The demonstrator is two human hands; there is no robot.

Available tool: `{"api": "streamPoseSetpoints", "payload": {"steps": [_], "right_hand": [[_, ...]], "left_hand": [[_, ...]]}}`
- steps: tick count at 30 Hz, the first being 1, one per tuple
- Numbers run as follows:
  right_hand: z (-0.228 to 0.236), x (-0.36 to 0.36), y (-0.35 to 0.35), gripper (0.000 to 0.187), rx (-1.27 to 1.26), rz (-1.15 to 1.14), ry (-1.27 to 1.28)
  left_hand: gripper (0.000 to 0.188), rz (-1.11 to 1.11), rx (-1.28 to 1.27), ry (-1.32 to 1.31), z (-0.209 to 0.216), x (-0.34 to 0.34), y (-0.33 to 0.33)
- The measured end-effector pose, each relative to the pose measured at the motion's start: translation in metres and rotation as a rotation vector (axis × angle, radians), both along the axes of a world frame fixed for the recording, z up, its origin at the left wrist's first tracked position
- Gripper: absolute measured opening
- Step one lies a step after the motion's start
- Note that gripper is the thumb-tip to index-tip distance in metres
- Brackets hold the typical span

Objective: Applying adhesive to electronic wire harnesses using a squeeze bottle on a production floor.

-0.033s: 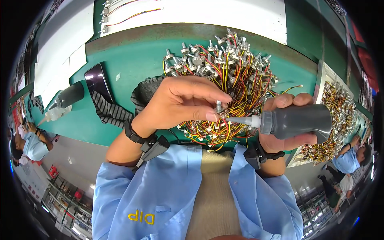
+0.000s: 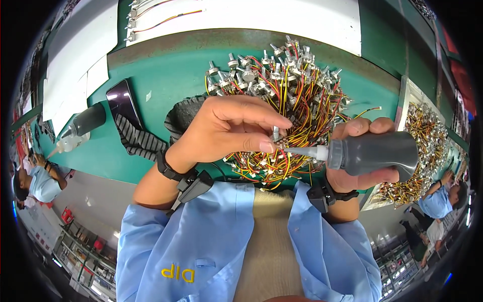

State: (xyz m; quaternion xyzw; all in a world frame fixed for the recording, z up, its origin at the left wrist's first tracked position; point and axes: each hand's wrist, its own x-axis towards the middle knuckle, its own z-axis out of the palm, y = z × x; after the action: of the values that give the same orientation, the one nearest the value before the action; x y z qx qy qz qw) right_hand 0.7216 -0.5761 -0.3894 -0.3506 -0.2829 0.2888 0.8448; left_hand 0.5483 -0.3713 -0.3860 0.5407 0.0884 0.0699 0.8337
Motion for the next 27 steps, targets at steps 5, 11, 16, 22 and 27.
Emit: {"api": "streamPoseSetpoints", "payload": {"steps": [5,11,16,22,27], "right_hand": [[0.006,-0.003,0.007,0.085,0.03,-0.012,-0.021],[0.0,0.001,-0.003,0.084,0.022,0.006,0.003],[0.002,0.001,-0.003,0.085,0.031,0.001,0.023],[0.006,-0.001,0.008,0.094,0.029,-0.082,-0.05],[0.005,-0.002,0.005,0.094,0.001,-0.086,-0.015]], "left_hand": [[0.042,-0.012,0.019,-0.025,-0.002,0.001,0.001],[0.041,-0.014,-0.017,-0.024,-0.003,0.0,0.002],[0.041,-0.017,0.011,-0.01,-0.001,0.001,0.002],[0.042,-0.018,-0.015,-0.001,-0.003,0.001,0.001],[0.042,-0.024,-0.012,-0.007,-0.004,0.0,0.002]]}}
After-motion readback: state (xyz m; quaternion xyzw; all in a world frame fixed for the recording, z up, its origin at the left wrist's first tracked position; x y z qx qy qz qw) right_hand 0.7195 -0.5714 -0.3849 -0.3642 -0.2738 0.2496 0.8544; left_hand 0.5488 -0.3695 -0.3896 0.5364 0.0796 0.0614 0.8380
